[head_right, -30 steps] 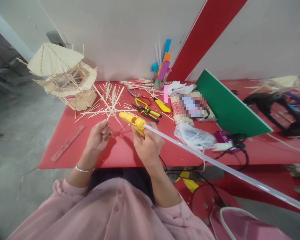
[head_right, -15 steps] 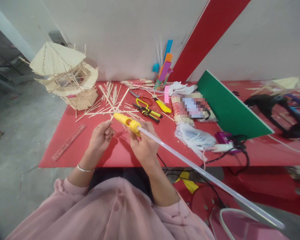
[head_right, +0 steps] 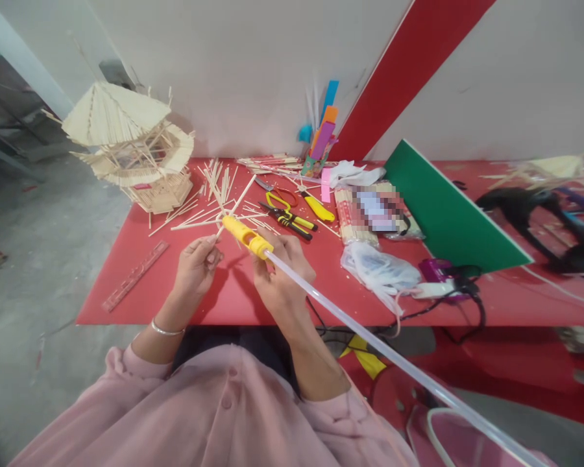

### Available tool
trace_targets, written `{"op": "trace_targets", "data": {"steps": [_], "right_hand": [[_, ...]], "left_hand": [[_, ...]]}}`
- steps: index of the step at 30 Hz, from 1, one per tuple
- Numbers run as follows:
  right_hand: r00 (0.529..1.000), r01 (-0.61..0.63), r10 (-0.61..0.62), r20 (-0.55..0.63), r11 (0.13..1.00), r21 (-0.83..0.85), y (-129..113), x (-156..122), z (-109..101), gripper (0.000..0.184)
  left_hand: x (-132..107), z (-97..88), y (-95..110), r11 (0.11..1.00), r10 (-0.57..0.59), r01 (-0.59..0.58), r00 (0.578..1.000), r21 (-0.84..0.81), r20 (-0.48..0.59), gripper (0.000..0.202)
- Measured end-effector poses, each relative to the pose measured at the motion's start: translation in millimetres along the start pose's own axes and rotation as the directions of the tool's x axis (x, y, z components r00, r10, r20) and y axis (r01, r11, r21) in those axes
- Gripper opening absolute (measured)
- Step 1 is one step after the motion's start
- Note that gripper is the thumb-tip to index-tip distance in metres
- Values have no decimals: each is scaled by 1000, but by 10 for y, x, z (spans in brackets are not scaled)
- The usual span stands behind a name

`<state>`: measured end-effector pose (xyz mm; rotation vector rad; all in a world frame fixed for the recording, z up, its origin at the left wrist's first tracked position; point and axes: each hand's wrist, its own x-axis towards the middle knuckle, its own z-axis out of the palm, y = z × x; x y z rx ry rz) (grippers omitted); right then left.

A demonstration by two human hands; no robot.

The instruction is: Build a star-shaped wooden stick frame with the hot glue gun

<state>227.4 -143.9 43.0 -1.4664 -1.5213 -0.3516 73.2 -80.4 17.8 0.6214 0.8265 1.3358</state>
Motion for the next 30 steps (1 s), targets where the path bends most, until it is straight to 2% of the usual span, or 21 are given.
{"op": "trace_targets", "data": {"steps": [7,14,18,22,26,30], "right_hand": [[1000,20,-18,-20,997,74,42,-44,-52,23],[996,-33,31,81,999,25,79,-114,-16,27],[997,-25,25,71,1000,-8,64,-165,34,30],[999,46,-46,13,998,53,70,-182,59,34],[998,64,-62,-25,990,122,75,-160,17,33],[998,30,-38,45,987,159,96,-181,-41,35]], "left_hand": [[34,-18,85,1000,13,-13,1000,-10,-13,25],[34,18,145,1000,-2,2,1000,-28,-5,21],[8,34,126,999,-10,9,1000,-37,-4,20],[-19,47,75,998,-4,5,1000,-62,8,24],[-23,58,30,996,-24,25,1000,-91,12,27],[-3,62,31,993,-19,19,1000,-117,0,28]]}}
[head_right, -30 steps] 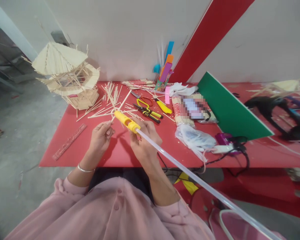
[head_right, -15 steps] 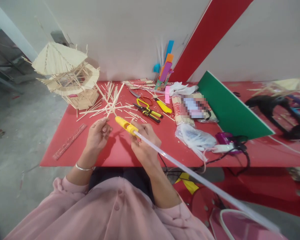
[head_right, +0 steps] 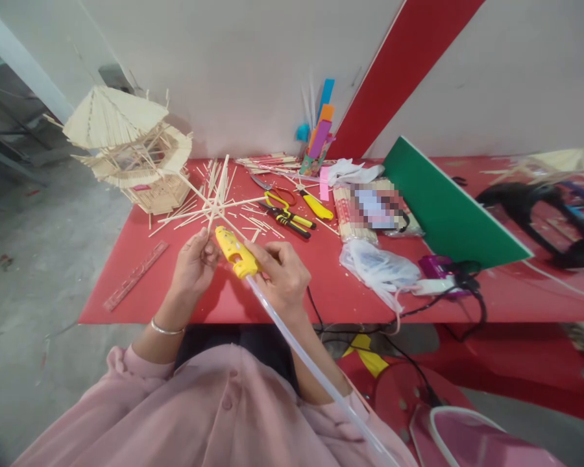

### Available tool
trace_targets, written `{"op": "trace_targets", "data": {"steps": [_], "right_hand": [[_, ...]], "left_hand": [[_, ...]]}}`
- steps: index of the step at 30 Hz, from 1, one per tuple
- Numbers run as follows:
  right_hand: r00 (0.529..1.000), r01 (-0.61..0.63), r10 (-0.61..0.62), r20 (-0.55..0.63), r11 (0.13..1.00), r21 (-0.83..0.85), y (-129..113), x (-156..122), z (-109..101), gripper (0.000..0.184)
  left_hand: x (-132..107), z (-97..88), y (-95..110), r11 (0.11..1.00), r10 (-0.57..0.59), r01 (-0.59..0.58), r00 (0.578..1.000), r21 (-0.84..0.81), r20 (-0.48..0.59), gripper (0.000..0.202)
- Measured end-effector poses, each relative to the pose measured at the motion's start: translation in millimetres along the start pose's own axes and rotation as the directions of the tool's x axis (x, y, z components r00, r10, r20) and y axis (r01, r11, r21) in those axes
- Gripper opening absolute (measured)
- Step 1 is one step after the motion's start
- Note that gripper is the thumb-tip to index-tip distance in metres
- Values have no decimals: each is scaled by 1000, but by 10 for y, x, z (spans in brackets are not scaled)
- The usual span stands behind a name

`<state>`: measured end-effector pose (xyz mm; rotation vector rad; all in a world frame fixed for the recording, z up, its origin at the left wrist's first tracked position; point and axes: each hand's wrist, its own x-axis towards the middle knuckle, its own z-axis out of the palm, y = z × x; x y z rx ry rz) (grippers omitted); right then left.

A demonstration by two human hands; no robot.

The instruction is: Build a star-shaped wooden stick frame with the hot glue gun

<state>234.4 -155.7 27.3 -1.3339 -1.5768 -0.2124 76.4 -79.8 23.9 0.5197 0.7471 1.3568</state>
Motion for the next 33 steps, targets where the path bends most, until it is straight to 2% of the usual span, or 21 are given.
{"op": "trace_targets", "data": {"steps": [6,11,17,20,23,29,33], "right_hand": [[987,-118,116,-112,993,-11,-35,48,24,26],[975,-217,218,-49,976,30,-71,133,81,23],[986,-143,149,-80,987,78,-91,111,-3,24],[995,-96,99,-27,991,88,-72,45,-19,29],[996,-91,90,23,995,44,-33,-22,36,32],[999,-16,15,-37,999,-32,-31,10,160,32],[999,36,-36,-5,999,-1,-56,38,163,32]], "left_hand": [[5,-12,14,1000,-14,14,1000,11,-7,28],[-9,-25,4,999,-30,30,1000,35,0,29],[26,-47,33,1000,-30,30,1000,6,-7,30],[47,-34,41,999,-30,30,999,-16,-33,27],[45,-16,39,999,-40,39,999,-35,-32,27],[3,-13,34,993,-100,99,995,-65,-27,27],[-10,8,53,988,-118,114,993,-99,-26,28]]}}
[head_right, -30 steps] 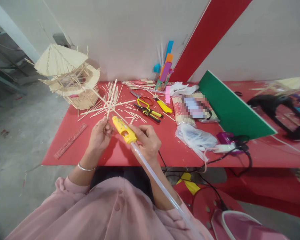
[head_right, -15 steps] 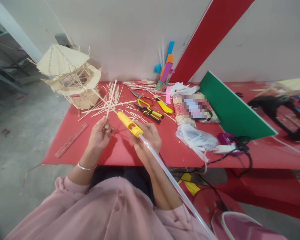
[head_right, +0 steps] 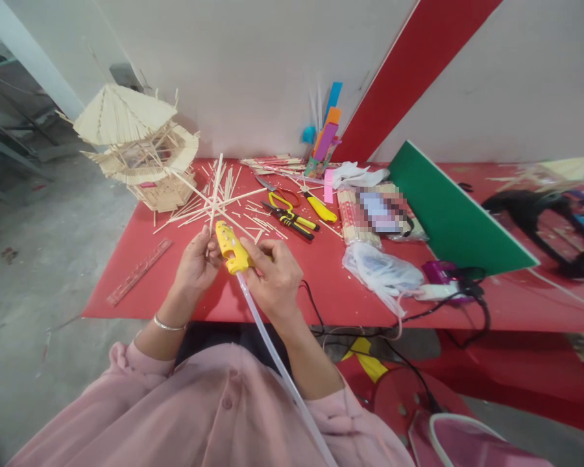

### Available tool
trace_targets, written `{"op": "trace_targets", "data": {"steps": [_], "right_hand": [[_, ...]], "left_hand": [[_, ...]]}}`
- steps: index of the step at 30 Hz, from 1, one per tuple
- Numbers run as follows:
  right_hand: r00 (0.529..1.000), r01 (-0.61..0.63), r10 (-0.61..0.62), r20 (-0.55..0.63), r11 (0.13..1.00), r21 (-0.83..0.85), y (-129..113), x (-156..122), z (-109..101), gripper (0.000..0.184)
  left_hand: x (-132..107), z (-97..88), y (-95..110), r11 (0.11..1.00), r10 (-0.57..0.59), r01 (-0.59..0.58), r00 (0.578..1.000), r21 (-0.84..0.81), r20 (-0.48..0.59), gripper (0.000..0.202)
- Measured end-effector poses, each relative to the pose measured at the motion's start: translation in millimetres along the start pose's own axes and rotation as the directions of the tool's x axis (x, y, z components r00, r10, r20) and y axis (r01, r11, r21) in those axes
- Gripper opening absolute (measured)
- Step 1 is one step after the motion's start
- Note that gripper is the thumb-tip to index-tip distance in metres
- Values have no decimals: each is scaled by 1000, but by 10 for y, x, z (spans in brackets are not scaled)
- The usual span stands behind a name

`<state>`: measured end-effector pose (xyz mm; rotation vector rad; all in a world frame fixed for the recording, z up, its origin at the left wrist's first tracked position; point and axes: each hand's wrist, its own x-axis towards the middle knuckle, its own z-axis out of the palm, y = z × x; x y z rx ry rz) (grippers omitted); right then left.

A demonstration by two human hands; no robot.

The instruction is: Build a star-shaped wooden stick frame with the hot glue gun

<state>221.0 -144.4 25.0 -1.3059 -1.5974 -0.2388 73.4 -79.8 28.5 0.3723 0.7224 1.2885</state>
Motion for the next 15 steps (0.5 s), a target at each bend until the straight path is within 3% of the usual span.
{"op": "trace_targets", "data": {"steps": [5,15], "right_hand": [[999,39,-37,-34,998,54,-1,-19,-13,39],[999,-5,6,-45,1000,9,-7,50,59,31]], "left_hand": [[9,14,-2,1000,3,-3,1000,12,-5,28],[22,-52,-66,997,54,-56,998,48,44,33]]}}
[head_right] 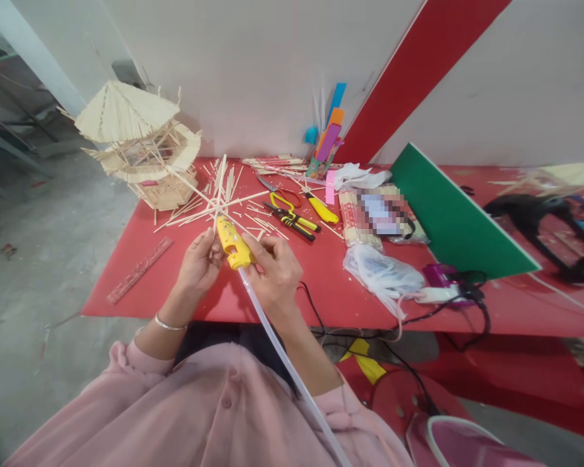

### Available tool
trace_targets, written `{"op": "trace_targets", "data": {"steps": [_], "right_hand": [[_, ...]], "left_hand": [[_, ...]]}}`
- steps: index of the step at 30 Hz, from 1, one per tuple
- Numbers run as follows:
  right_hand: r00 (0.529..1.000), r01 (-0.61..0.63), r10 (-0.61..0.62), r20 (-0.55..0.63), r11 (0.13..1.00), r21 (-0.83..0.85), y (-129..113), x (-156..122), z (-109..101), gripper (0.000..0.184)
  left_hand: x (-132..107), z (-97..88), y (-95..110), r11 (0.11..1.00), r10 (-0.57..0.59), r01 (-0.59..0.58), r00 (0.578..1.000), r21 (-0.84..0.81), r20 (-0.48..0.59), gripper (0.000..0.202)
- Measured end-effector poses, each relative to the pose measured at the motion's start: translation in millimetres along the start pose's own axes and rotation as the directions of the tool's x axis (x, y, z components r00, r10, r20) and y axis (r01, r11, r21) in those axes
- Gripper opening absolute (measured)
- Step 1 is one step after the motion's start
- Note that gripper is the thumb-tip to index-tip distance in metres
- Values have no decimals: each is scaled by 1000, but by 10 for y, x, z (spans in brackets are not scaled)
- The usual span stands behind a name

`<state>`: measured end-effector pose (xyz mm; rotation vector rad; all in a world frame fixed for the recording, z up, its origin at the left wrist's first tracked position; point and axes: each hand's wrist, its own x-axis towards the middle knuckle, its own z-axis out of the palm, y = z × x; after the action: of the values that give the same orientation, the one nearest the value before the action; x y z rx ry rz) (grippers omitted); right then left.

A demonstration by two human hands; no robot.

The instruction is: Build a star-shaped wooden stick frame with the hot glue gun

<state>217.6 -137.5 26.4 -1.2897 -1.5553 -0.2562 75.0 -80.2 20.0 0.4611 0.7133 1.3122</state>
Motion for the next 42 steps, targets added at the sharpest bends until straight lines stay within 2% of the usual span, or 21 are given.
{"op": "trace_targets", "data": {"steps": [5,9,15,20,25,28,31,36,42], "right_hand": [[999,-35,35,5,999,17,34,-47,19,31],[996,-74,70,54,995,69,48,-90,-30,32],[985,-150,126,115,960,234,-60,-77,-97,37],[970,-182,123,210,938,293,-134,-66,-17,32],[978,-200,182,100,956,216,-75,-55,2,32],[966,-258,255,39,955,149,-36,-13,-18,28],[954,-297,299,18,937,181,-31,43,-8,28],[936,-349,346,65,891,290,-70,114,36,27],[923,-384,361,132,873,299,-36,105,97,27]], "left_hand": [[5,-31,-5,1000,12,-12,1000,19,-1,36],[46,-38,9,1000,24,-23,1000,10,-12,33],[113,-29,-37,992,126,-122,987,37,-102,23],[104,1,-132,991,129,-122,979,51,-156,24],[78,-36,-131,977,187,-174,978,126,-93,28],[72,-70,-99,978,168,-157,983,138,-71,28],[68,-86,-92,980,156,-146,985,134,-73,28],[63,-103,-119,972,189,-178,980,152,-60,29],[127,-195,-93,973,183,-167,979,157,-94,28]]}}
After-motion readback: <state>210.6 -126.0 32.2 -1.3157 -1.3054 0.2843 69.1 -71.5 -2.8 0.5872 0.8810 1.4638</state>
